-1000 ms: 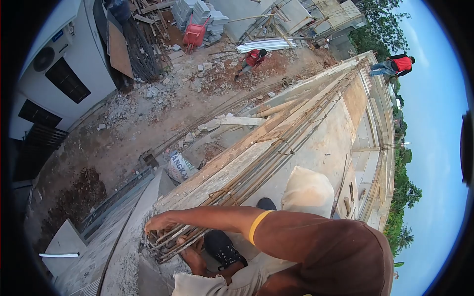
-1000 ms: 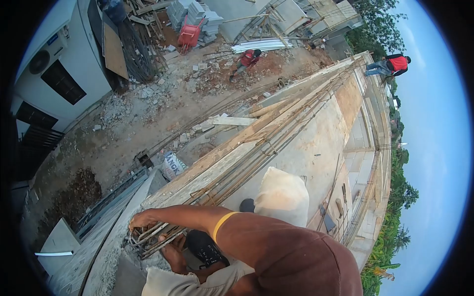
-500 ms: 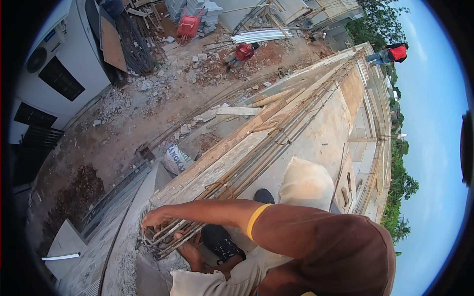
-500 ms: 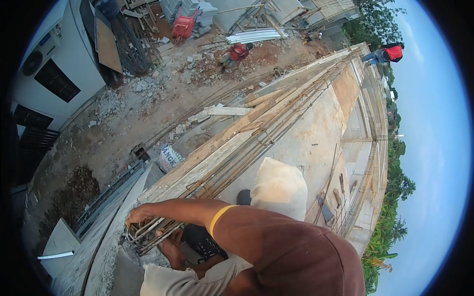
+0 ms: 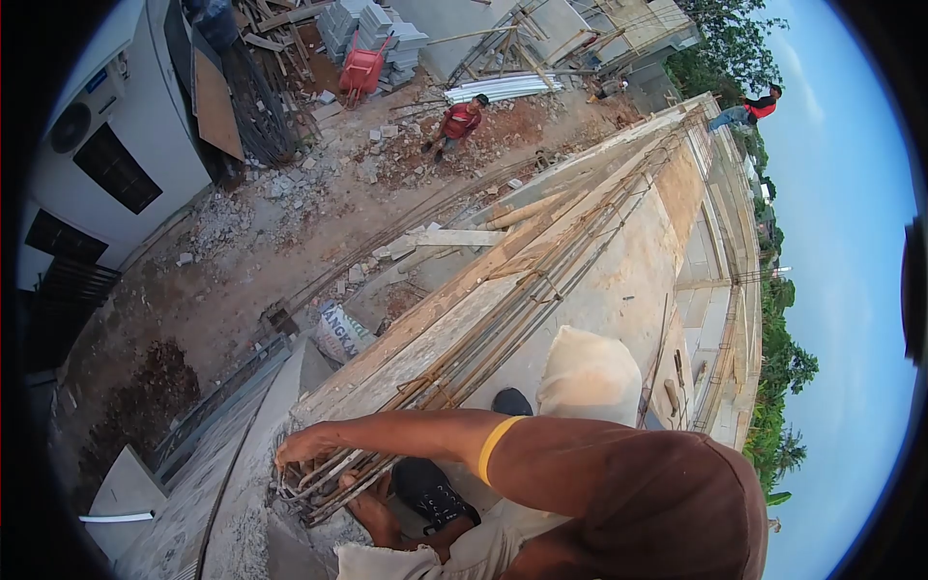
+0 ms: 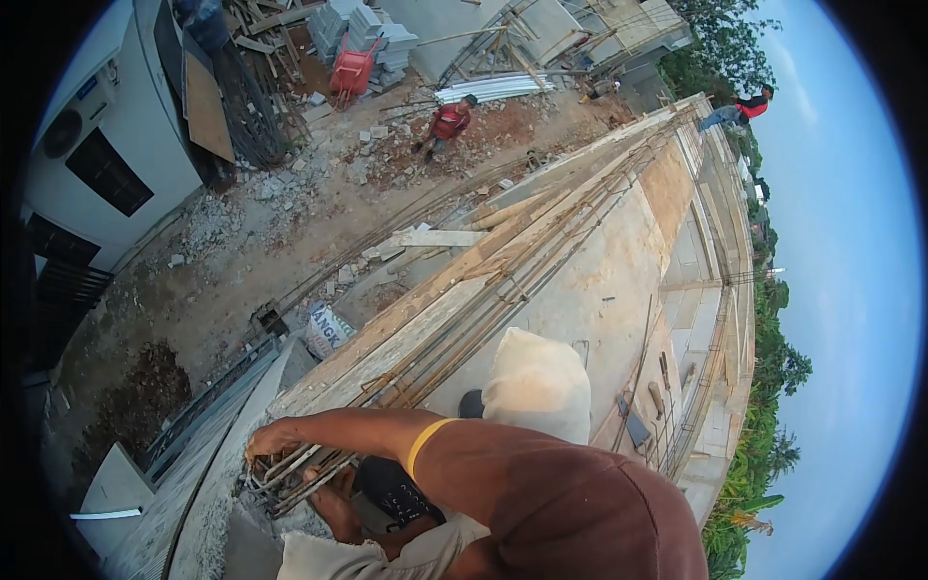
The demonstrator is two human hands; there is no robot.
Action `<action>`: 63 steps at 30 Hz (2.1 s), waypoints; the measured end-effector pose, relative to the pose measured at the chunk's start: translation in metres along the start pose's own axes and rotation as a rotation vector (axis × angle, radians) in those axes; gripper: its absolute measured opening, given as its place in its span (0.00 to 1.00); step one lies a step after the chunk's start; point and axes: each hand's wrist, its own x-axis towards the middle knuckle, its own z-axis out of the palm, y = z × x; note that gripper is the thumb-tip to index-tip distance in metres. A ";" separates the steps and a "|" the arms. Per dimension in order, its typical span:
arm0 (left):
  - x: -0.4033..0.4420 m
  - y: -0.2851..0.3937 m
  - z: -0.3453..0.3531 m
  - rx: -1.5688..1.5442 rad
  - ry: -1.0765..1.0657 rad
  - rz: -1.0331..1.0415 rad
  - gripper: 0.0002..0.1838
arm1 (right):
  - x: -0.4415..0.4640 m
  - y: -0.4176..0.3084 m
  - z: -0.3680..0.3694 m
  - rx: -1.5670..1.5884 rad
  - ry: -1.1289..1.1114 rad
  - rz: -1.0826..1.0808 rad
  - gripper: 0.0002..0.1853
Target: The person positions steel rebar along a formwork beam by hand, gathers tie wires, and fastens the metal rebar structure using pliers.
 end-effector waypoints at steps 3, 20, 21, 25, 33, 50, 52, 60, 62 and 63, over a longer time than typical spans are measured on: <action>-0.002 0.002 0.000 0.000 -0.024 0.003 0.19 | 0.003 0.003 0.002 0.020 0.002 -0.014 0.17; -0.004 0.006 0.005 -0.003 -0.018 0.008 0.21 | 0.001 0.001 0.000 0.022 -0.005 0.023 0.18; -0.004 0.006 0.005 0.005 -0.015 0.004 0.21 | 0.003 0.003 -0.001 0.018 -0.012 0.021 0.18; -0.001 0.001 0.000 0.037 -0.001 0.021 0.21 | 0.014 0.010 -0.003 0.036 -0.020 0.011 0.18; -0.004 0.006 0.006 -0.003 0.004 0.009 0.22 | 0.005 0.003 -0.002 0.024 -0.036 -0.004 0.17; -0.003 0.005 0.004 0.002 -0.024 0.017 0.21 | 0.004 0.003 -0.002 0.049 -0.073 0.001 0.17; -0.003 0.005 0.003 0.000 -0.026 0.014 0.21 | 0.005 0.004 -0.001 0.027 -0.040 -0.001 0.17; -0.003 0.005 0.004 -0.007 -0.025 0.023 0.20 | 0.008 0.005 -0.002 -0.029 -0.028 -0.017 0.16; -0.003 0.005 0.005 -0.008 -0.021 0.023 0.20 | 0.006 0.003 -0.001 0.000 -0.012 -0.007 0.16; -0.003 0.005 0.005 -0.008 -0.016 0.024 0.20 | 0.006 0.003 -0.001 0.011 -0.022 0.000 0.16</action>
